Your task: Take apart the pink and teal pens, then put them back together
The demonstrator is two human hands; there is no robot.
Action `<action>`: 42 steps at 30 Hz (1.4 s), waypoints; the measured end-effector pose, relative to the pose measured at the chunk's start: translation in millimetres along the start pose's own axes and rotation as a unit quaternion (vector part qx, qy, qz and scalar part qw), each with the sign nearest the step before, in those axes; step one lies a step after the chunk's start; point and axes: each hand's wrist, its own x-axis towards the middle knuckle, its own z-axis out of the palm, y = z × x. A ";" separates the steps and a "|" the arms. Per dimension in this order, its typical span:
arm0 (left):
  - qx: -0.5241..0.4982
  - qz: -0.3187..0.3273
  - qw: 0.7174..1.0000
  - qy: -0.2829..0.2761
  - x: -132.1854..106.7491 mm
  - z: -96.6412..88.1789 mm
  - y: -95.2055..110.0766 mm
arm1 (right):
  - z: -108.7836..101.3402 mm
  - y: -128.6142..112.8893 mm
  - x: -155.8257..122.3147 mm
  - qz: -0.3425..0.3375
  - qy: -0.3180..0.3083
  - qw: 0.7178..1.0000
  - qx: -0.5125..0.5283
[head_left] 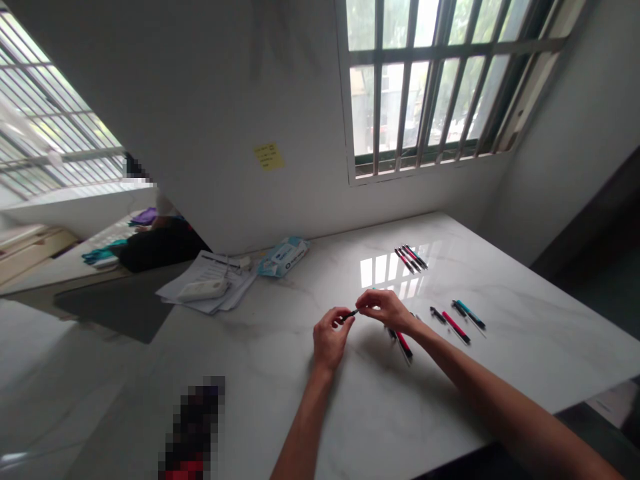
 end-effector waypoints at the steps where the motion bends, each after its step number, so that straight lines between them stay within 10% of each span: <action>1: 0.002 0.003 1.000 -0.001 0.0 -0.1 0.2 | -0.1 0.6 -0.2 -0.002 0.002 1.000 -0.007; 33: -0.025 0.006 0.999 -0.029 -0.2 3.6 -2.0 | -14.5 -1.2 -2.9 -0.016 -0.063 0.981 -0.182; 42: -0.360 -0.193 0.913 -0.015 1.1 8.8 3.8 | -12.5 -13.4 -2.7 -0.011 -0.090 0.988 -0.126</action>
